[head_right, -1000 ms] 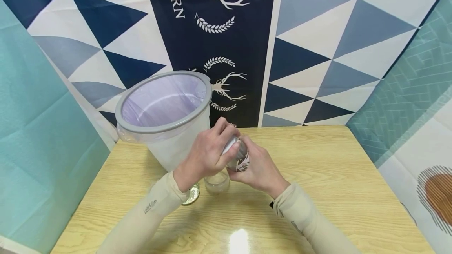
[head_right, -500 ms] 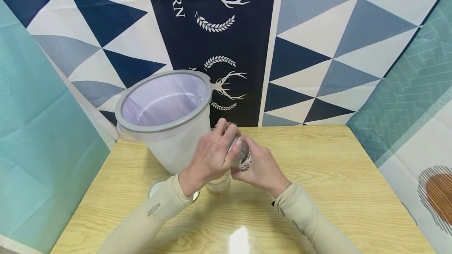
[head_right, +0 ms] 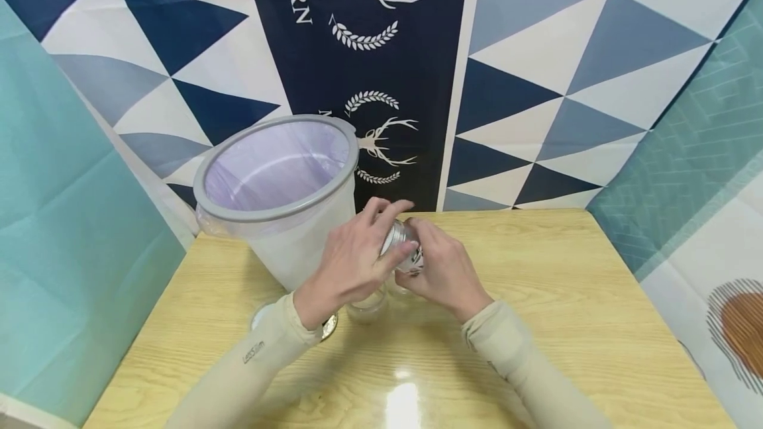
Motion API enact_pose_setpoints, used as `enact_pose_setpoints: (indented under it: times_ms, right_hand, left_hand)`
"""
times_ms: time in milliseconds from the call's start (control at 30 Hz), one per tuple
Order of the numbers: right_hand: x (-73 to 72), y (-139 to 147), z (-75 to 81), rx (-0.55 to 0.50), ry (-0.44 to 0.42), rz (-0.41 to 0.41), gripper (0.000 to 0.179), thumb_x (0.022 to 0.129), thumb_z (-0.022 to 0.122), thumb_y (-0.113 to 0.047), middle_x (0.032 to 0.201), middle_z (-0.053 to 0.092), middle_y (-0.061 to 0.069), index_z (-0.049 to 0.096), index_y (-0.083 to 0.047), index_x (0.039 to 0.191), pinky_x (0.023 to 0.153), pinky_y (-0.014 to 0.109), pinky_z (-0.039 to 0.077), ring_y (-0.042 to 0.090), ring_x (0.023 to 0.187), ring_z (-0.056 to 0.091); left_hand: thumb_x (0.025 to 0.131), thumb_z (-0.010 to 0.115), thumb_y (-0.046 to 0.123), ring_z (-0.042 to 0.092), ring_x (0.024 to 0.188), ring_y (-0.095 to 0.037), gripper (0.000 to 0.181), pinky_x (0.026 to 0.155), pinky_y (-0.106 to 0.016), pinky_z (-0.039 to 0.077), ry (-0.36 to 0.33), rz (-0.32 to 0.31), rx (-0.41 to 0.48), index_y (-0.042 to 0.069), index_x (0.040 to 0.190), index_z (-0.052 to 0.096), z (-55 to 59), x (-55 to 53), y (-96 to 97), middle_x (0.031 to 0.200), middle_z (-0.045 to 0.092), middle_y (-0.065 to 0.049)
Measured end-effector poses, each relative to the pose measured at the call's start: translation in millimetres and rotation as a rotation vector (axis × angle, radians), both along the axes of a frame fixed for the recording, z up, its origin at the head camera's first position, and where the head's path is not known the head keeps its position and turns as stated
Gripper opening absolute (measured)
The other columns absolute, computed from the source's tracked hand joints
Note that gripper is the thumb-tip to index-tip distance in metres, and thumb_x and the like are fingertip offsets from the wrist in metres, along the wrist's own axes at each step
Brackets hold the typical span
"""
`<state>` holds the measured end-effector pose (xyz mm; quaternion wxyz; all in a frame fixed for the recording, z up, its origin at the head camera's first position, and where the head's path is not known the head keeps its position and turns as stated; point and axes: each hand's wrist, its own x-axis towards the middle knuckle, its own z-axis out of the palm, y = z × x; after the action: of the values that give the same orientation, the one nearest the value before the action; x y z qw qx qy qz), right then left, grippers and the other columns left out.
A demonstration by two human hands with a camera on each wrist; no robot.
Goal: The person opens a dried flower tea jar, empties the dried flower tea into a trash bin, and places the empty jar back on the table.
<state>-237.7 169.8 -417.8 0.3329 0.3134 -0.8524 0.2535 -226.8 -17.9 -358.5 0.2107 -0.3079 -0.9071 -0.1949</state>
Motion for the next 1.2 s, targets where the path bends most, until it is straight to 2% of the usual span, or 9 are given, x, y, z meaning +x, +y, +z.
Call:
enact_pose_setpoints:
  times_ms: [167, 367, 600, 667, 767, 867, 1000, 1100, 1200]
  right_hand:
    - [-0.2, 5, 3.0, 0.008, -0.013, -0.020, 0.068, 0.063, 0.086, -0.018, 0.092, 0.067, 0.011, 0.056, 0.003, 0.120, 0.063, 0.039, 0.058, 0.021, 0.076, 0.066]
    - [0.6, 9, 1.3, 0.016, -0.023, -0.010, 0.069, 0.063, 0.086, -0.017, 0.095, 0.068, 0.011, 0.056, 0.002, 0.122, 0.063, 0.037, 0.059, 0.020, 0.077, 0.066]
    - [1.2, 10, 1.1, 0.025, -0.038, -0.001, 0.072, 0.061, 0.088, -0.017, 0.101, 0.070, 0.013, 0.056, 0.002, 0.124, 0.065, 0.037, 0.060, 0.020, 0.081, 0.067]
    - [1.7, 9, 1.6, 0.026, -0.047, 0.002, 0.072, 0.061, 0.089, -0.017, 0.101, 0.070, 0.012, 0.057, 0.002, 0.123, 0.064, 0.037, 0.060, 0.019, 0.080, 0.067]
    - [2.7, 10, 2.4, 0.024, -0.056, 0.004, 0.072, 0.062, 0.089, -0.017, 0.101, 0.070, 0.012, 0.056, 0.002, 0.123, 0.064, 0.036, 0.060, 0.019, 0.080, 0.068]
    - [3.6, 11, 3.1, 0.018, -0.060, 0.003, 0.072, 0.062, 0.089, -0.015, 0.100, 0.070, 0.012, 0.056, 0.002, 0.123, 0.064, 0.036, 0.060, 0.019, 0.079, 0.067]
    - [4.4, 13, 3.9, 0.016, -0.068, 0.004, 0.074, 0.062, 0.089, -0.014, 0.100, 0.069, 0.011, 0.056, 0.003, 0.126, 0.063, 0.035, 0.059, 0.018, 0.079, 0.067]
    - [4.5, 13, 4.0, 0.013, -0.070, 0.009, 0.077, 0.062, 0.090, -0.014, 0.101, 0.069, 0.011, 0.055, 0.003, 0.129, 0.064, 0.035, 0.060, 0.018, 0.081, 0.067]
    - [4.4, 13, 3.3, 0.007, -0.067, 0.015, 0.077, 0.062, 0.089, -0.014, 0.101, 0.069, 0.010, 0.055, 0.002, 0.129, 0.065, 0.035, 0.059, 0.017, 0.082, 0.067]
  left_hand:
    - [0.104, 0.040, 0.056, 0.064, 0.096, -0.014, 0.056, 0.065, -0.029, 0.051, -0.012, -0.115, -0.031, 0.036, 0.155, 0.045, 2.1, -0.7, -12.6, 0.140, 0.055, 0.003]
    - [0.104, 0.046, 0.047, 0.062, 0.095, -0.011, 0.051, 0.068, -0.028, 0.051, -0.012, -0.205, -0.007, 0.034, 0.153, 0.049, -1.8, -4.4, -23.0, 0.139, 0.058, 0.002]
    - [0.103, 0.052, 0.051, 0.060, 0.082, -0.010, 0.050, 0.062, -0.026, 0.049, 0.031, -0.121, 0.007, 0.024, 0.144, 0.059, -2.8, -5.0, -21.0, 0.116, 0.066, 0.003]
    - [0.102, 0.051, 0.052, 0.063, 0.089, -0.012, 0.051, 0.063, -0.028, 0.052, 0.038, -0.081, 0.006, 0.022, 0.143, 0.059, -2.9, -4.9, -20.3, 0.115, 0.067, 0.001]
    - [0.102, 0.048, 0.053, 0.064, 0.110, -0.017, 0.057, 0.070, -0.032, 0.055, 0.036, -0.068, 0.032, 0.022, 0.150, 0.053, -3.8, -5.8, -21.0, 0.135, 0.064, -0.001]
    - [0.102, 0.050, 0.050, 0.054, 0.133, -0.018, 0.062, 0.093, -0.035, 0.055, 0.028, -0.158, 0.082, 0.024, 0.158, 0.043, -3.9, -8.1, -24.2, 0.157, 0.049, 0.000]
    - [0.100, 0.061, 0.042, 0.039, 0.150, -0.017, 0.064, 0.122, -0.037, 0.035, 0.040, -0.363, 0.104, 0.023, 0.159, 0.042, -0.8, -10.4, -29.7, 0.166, 0.040, 0.002]
    - [0.099, 0.066, 0.035, 0.039, 0.151, -0.017, 0.063, 0.126, -0.034, 0.029, 0.047, -0.450, 0.090, 0.020, 0.156, 0.046, -0.1, -10.7, -32.6, 0.164, 0.043, 0.001]
    - [0.099, 0.068, 0.031, 0.042, 0.149, -0.018, 0.059, 0.125, -0.033, 0.030, 0.058, -0.466, 0.088, 0.018, 0.154, 0.049, -2.2, -10.8, -34.1, 0.161, 0.046, -0.001]
